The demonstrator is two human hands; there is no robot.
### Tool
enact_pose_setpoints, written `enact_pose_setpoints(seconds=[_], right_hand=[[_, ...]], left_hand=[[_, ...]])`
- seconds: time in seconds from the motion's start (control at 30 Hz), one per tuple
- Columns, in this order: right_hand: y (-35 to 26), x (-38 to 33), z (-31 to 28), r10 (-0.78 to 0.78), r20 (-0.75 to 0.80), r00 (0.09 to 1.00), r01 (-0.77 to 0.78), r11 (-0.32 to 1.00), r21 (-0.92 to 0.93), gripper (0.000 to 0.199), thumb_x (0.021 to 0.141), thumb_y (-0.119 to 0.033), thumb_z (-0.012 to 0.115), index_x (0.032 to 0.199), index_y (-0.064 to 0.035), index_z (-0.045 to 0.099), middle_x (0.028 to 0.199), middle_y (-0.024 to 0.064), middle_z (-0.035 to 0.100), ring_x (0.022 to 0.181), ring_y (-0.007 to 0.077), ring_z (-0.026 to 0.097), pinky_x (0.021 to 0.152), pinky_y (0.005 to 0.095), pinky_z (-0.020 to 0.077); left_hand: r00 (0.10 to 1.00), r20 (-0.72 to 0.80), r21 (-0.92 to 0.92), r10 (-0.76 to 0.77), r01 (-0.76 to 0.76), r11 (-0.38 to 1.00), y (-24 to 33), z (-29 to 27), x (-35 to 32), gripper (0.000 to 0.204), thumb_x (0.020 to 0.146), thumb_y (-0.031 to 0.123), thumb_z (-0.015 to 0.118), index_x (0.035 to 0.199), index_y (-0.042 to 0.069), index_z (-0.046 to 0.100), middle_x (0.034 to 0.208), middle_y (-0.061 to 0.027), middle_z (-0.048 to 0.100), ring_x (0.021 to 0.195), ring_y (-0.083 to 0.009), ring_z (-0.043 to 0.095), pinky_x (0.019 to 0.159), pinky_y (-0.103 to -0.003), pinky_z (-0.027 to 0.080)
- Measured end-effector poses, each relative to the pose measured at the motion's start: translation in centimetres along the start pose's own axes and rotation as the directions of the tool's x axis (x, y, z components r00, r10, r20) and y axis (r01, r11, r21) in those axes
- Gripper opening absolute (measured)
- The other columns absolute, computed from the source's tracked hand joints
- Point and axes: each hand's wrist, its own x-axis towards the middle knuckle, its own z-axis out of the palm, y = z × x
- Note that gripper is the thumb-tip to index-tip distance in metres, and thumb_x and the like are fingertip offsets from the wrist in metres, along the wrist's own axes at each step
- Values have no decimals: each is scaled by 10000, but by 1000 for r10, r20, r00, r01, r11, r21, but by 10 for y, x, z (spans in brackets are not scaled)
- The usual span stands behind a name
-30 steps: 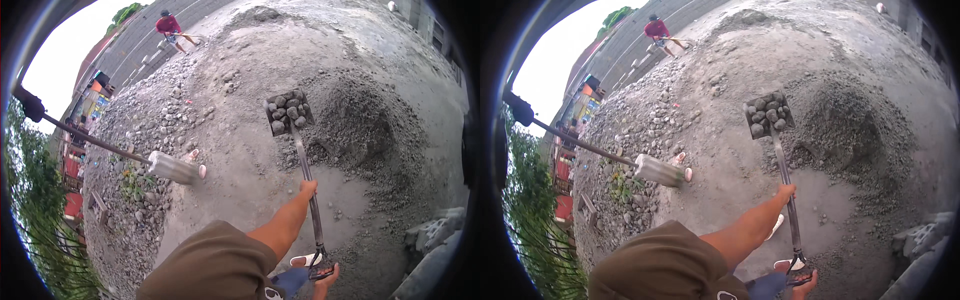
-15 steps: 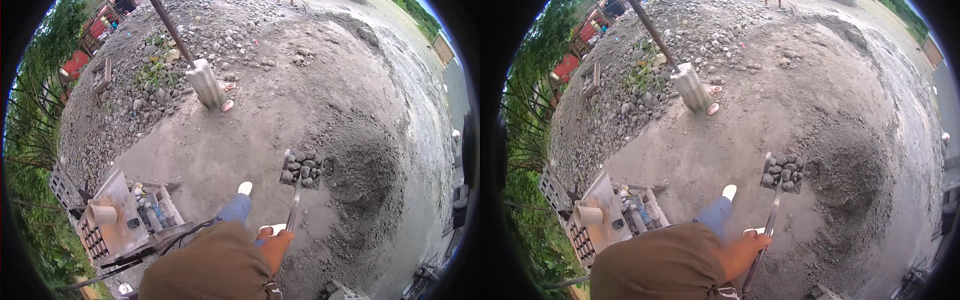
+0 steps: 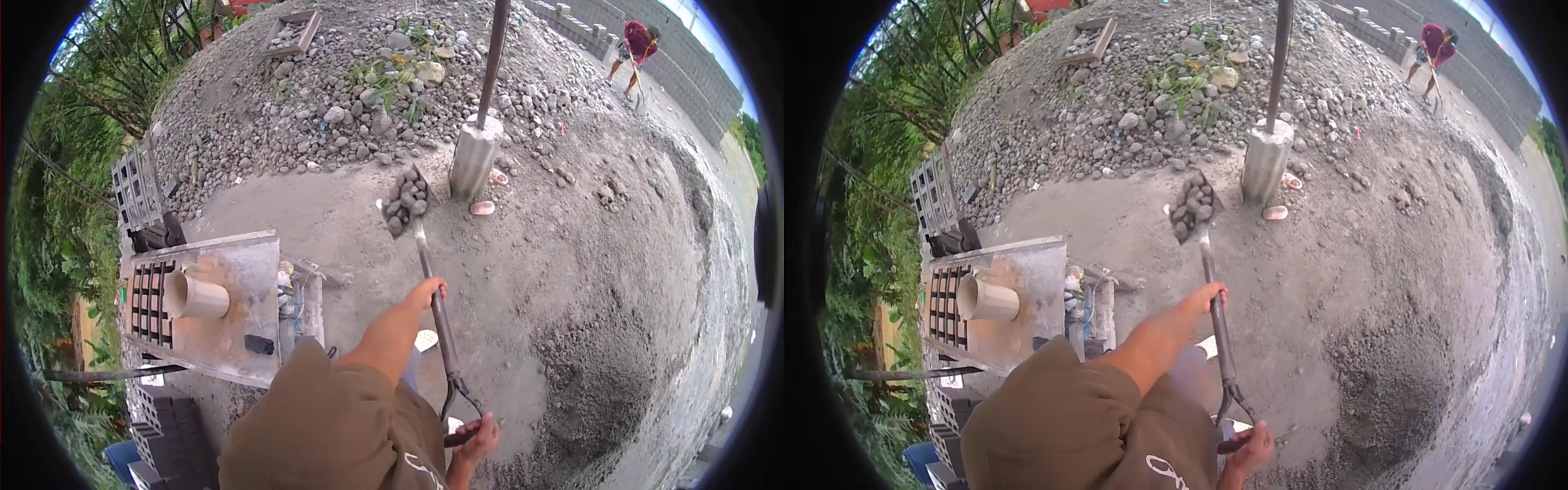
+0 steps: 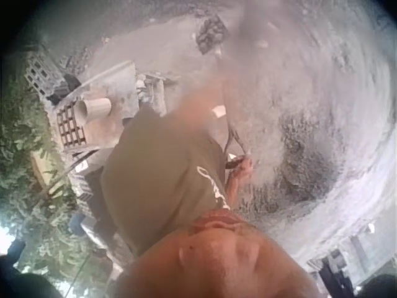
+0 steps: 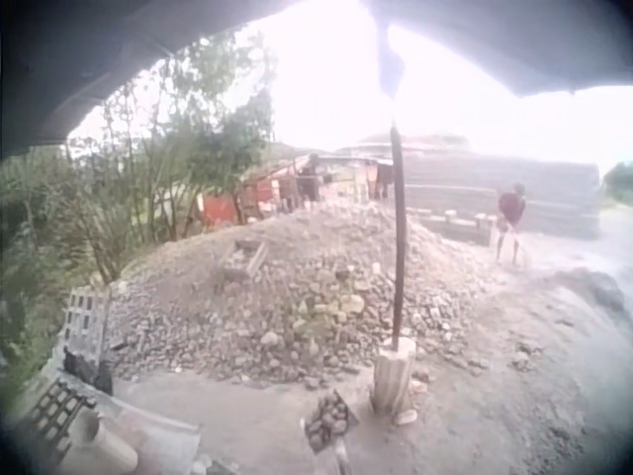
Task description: The person uses a shovel to scoop concrete from a pile and toss it into a concrete mixer and then picks up a phone.
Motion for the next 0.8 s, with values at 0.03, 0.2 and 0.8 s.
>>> enact_pose_setpoints(seconds=[0.03, 0.2, 0.8], right_hand=[[-22, 2, 78, 74, 86, 994, -79, 996, 51, 301, 944, -242, 611, 723, -78, 488, 535, 44, 454, 400, 160, 457, 372, 332, 435], [-104, -41, 287, 138, 571, 809, -188, 982, 29, 255, 912, -245, 655, 787, -66, 523, 631, 61, 513, 525, 177, 529, 513, 346, 476], [-140, -40, 79, -154, 84, 984, 153, 518, -842, 369, 703, -349, 803, 767, -9, 674, 597, 65, 600, 563, 144, 609, 524, 323, 463]], left_hand=[[955, -173, 97, 241, -227, 969, 82, -19, -10, 141, 846, 142, 605, 749, 44, 572, 578, -58, 527, 455, -194, 526, 452, -406, 502], [685, -432, 163, 586, -580, 798, 345, -87, -113, 153, 796, 127, 631, 832, -20, 609, 618, -93, 554, 464, -213, 555, 443, -390, 499], [832, 69, 954, -550, 106, 281, -104, 17, -10, 363, 977, 402, 493, 1072, 74, 614, 934, -141, 686, 758, -260, 697, 665, -440, 572]])
